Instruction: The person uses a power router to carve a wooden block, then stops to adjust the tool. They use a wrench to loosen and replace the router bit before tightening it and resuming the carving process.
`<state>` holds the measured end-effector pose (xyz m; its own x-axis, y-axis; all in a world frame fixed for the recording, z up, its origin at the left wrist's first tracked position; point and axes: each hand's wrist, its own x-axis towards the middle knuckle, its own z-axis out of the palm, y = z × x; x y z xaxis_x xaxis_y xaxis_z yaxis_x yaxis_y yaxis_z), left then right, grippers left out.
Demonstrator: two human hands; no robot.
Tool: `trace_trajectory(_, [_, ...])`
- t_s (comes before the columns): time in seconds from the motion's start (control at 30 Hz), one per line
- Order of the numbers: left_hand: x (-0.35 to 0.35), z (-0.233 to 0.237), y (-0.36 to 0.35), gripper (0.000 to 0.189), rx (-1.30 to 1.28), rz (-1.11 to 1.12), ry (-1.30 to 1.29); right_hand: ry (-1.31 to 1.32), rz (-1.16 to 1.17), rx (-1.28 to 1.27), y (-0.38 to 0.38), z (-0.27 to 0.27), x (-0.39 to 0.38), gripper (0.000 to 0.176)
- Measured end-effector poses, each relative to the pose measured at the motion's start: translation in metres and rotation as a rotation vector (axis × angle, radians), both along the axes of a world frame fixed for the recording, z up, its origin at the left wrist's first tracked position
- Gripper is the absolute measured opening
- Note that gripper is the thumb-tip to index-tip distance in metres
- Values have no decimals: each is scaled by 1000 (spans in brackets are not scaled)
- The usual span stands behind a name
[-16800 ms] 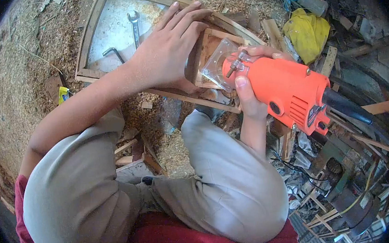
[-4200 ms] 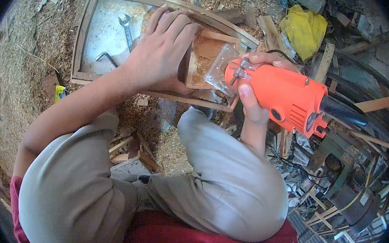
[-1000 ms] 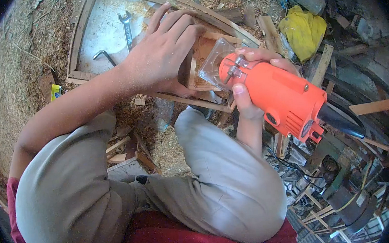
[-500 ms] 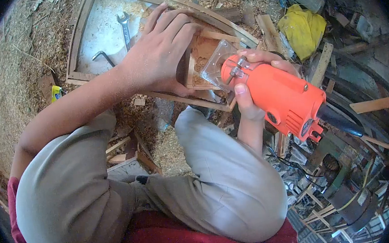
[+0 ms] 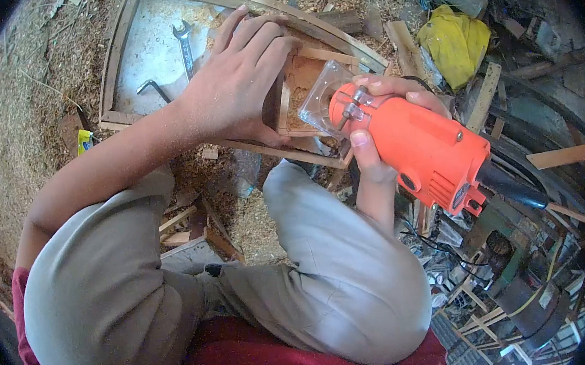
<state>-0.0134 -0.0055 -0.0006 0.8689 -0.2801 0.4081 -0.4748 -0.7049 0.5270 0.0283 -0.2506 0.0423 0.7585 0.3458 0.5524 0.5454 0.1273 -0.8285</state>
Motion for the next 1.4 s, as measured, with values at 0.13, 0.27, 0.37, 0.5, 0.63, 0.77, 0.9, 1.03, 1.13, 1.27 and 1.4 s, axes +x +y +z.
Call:
trace_trajectory(0.13, [0, 3, -1, 113, 6, 4, 16, 14, 43, -1, 4, 1, 1, 73])
trace_trajectory(0.27, [1, 3, 1, 113, 49, -8, 13, -15, 76, -37, 4, 0, 4, 73])
trace_trajectory(0.37, [1, 2, 0, 115, 58, -1, 22, -5, 80, -42, 7, 1, 4, 73])
trace_trajectory(0.5, [1, -1, -1, 120, 27, 1, 22, 10, 80, -32, 9, 1, 3, 73])
trace_trajectory(0.63, [2, -2, -1, 120, 21, 3, 7, 2, 66, -24, 8, 0, 4, 73])
trace_trajectory(0.77, [1, 1, -1, 118, -4, 5, 28, -1, 49, -32, 6, 0, 5, 74])
trace_trajectory(0.9, [3, 2, -1, 110, 10, 2, 13, 8, 35, -30, 5, 1, 5, 74])
trace_trajectory(1.03, [2, 0, -2, 114, -21, 10, 11, 7, 14, -34, 5, 1, 5, 73])
trace_trajectory(1.13, [2, 0, -2, 113, -13, 19, 12, 9, -12, -31, 6, 1, 4, 73])
trace_trajectory(1.27, [2, 1, -1, 113, -5, 18, 23, 45, -41, -8, 7, 1, 1, 73])
trace_trajectory(1.4, [2, 1, -1, 113, -15, 24, 18, 42, -40, -9, 7, 2, 1, 72])
